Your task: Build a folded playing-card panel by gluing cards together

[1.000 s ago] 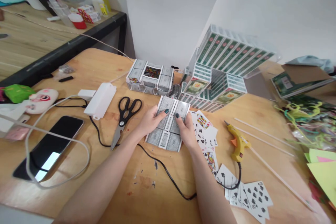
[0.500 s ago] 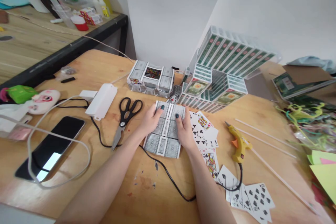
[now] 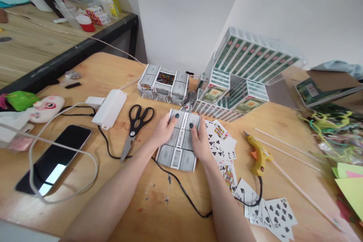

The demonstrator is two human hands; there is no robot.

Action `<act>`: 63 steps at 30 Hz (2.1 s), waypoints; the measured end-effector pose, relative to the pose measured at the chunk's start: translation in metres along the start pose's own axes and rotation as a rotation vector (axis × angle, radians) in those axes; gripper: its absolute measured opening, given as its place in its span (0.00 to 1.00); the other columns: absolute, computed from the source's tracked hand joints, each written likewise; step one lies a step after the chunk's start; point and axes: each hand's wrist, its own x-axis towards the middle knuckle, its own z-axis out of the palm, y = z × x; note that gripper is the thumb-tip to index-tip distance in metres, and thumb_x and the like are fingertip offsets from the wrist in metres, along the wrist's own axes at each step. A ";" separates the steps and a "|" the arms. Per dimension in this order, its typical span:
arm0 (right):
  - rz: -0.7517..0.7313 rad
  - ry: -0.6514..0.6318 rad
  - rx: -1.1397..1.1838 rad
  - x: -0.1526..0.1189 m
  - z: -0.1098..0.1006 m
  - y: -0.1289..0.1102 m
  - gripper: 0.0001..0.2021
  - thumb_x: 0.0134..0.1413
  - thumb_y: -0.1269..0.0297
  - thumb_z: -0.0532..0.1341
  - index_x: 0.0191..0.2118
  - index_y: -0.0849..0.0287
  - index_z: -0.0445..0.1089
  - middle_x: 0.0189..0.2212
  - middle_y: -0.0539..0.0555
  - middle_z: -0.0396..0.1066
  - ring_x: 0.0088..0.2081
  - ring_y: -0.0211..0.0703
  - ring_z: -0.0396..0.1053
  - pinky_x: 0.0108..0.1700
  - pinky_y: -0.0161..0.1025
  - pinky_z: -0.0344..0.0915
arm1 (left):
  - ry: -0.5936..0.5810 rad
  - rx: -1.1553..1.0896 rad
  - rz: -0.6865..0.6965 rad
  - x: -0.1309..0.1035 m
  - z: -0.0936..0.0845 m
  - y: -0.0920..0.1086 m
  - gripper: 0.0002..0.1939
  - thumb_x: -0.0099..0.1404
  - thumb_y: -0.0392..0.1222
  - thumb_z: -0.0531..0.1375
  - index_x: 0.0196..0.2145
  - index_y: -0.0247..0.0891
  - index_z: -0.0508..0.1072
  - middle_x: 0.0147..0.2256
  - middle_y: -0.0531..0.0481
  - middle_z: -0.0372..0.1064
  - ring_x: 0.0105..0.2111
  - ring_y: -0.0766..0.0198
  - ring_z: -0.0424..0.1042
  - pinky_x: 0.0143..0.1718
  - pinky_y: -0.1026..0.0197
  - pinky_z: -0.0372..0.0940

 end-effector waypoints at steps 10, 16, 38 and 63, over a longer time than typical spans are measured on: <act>0.048 -0.001 0.265 0.002 0.002 -0.002 0.33 0.56 0.50 0.56 0.63 0.52 0.47 0.62 0.55 0.55 0.62 0.46 0.53 0.62 0.49 0.52 | 0.035 0.028 -0.003 0.003 0.001 -0.002 0.13 0.64 0.51 0.50 0.26 0.42 0.59 0.27 0.54 0.65 0.31 0.61 0.66 0.33 0.61 0.61; 0.183 -0.153 0.343 0.003 -0.001 0.001 0.18 0.54 0.50 0.58 0.45 0.56 0.66 0.43 0.55 0.73 0.43 0.50 0.70 0.47 0.48 0.67 | 0.220 -0.075 -0.085 0.007 -0.002 -0.004 0.15 0.64 0.54 0.49 0.25 0.42 0.58 0.28 0.53 0.64 0.33 0.59 0.68 0.34 0.59 0.62; 0.103 -0.079 0.262 0.002 -0.002 -0.006 0.15 0.55 0.51 0.57 0.42 0.55 0.61 0.40 0.53 0.69 0.45 0.46 0.67 0.51 0.44 0.62 | 0.028 -0.099 0.046 -0.003 0.001 0.003 0.09 0.63 0.46 0.54 0.39 0.41 0.63 0.42 0.47 0.71 0.46 0.58 0.70 0.48 0.55 0.63; 0.215 -0.242 0.424 -0.001 -0.005 -0.009 0.14 0.51 0.50 0.61 0.34 0.56 0.67 0.26 0.50 0.72 0.27 0.42 0.68 0.25 0.36 0.65 | 0.023 -0.110 0.011 -0.009 -0.011 -0.005 0.15 0.62 0.50 0.53 0.45 0.43 0.63 0.50 0.47 0.68 0.52 0.57 0.67 0.51 0.53 0.63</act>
